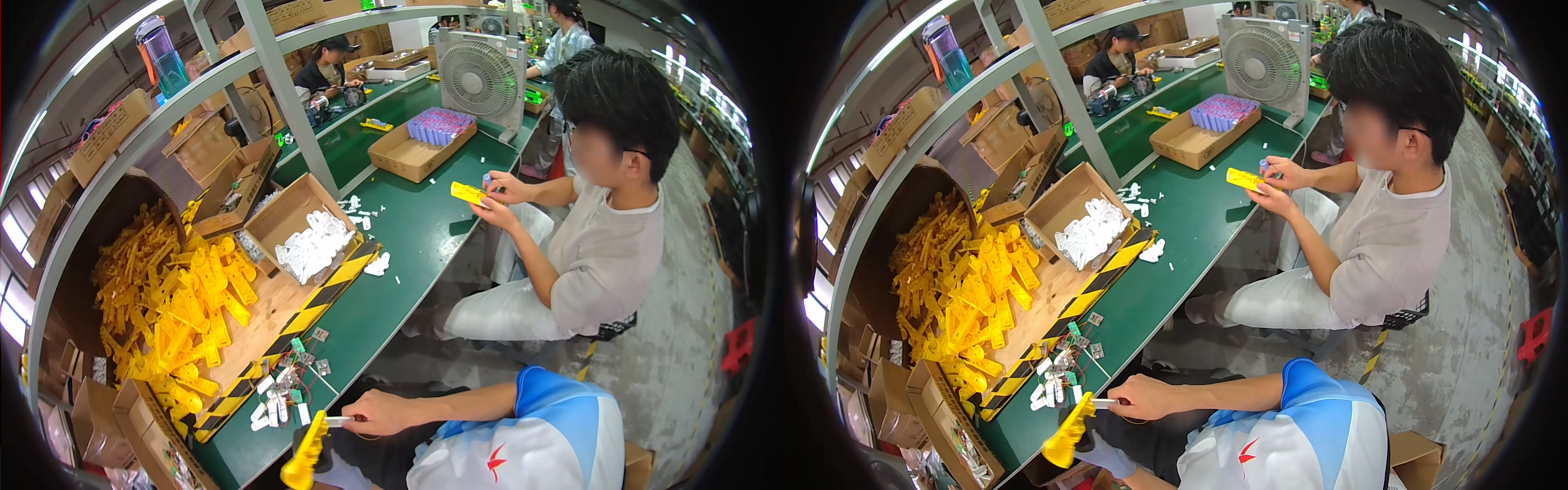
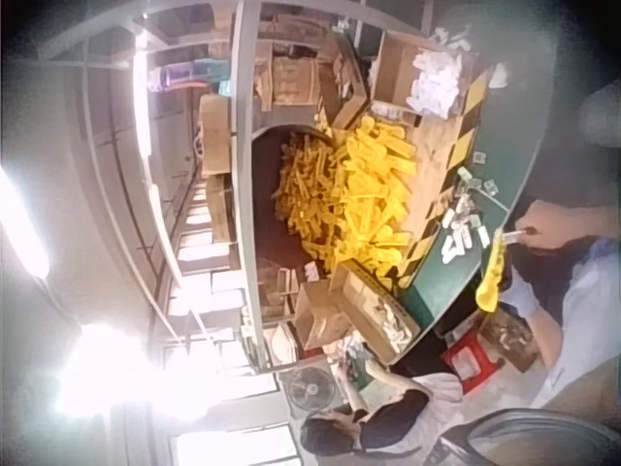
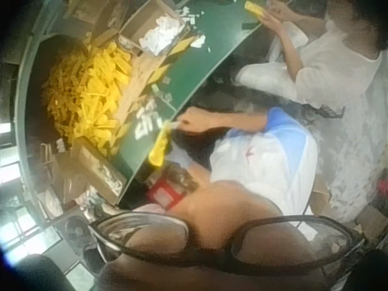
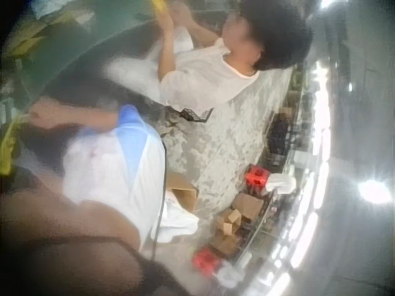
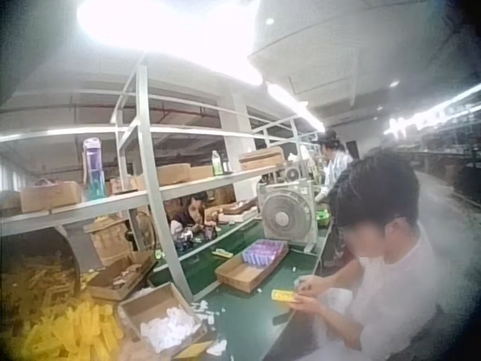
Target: The person assembles circuit boards into yellow plastic housings by hand.
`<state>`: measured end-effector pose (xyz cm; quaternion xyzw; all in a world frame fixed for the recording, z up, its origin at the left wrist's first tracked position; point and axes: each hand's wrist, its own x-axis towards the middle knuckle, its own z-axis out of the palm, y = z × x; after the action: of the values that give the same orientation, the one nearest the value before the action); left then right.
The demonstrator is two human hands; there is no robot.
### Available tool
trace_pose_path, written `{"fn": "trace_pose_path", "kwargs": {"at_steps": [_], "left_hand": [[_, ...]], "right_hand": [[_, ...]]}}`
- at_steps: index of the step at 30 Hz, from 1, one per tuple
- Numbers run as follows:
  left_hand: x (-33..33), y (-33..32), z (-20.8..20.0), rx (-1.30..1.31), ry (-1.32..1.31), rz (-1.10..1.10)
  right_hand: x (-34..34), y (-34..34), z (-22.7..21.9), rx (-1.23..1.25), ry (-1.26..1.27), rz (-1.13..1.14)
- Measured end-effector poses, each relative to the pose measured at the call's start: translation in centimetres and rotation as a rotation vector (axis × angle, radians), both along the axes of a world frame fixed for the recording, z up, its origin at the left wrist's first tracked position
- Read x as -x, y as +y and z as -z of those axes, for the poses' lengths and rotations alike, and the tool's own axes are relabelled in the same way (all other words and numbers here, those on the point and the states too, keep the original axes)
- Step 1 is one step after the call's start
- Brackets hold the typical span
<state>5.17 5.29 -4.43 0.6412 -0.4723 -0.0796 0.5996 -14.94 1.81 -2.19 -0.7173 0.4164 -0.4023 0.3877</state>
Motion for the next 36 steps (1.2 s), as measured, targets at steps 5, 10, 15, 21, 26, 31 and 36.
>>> {"fn": "trace_pose_path", "kwargs": {"at_steps": [5, 10, 15, 21, 26, 31, 36], "left_hand": [[-0.5, 1.1, 0.7, -0.030, -0.083, -0.056], [-1.1, 2.3, 1.5, -0.051, -0.149, -0.137], [-0.9, 2.6, 2.1, -0.074, -0.220, -0.185], [-0.7, 2.7, 2.6, -0.090, -0.317, -0.218], [-0.2, 2.9, 3.3, -0.113, -0.394, -0.240], [0.5, 3.4, 4.1, -0.149, -0.464, -0.276], [1.8, 2.8, 4.8, -0.176, -0.538, -0.296]], "right_hand": [[-0.2, 0.0, -0.5, -0.093, -0.068, 0.050], [-0.5, -0.6, -0.9, -0.007, 0.024, -0.015], [-0.7, -0.8, -0.3, -0.009, -0.002, 0.002], [0.6, -1.4, -0.7, -0.107, -0.352, -0.213], [0.5, -1.6, 0.5, -0.496, -0.571, -0.340], [0.7, -2.0, 2.3, -0.556, -0.624, -0.312], [1.5, -2.3, 0.9, -0.487, -0.586, -0.363]]}}
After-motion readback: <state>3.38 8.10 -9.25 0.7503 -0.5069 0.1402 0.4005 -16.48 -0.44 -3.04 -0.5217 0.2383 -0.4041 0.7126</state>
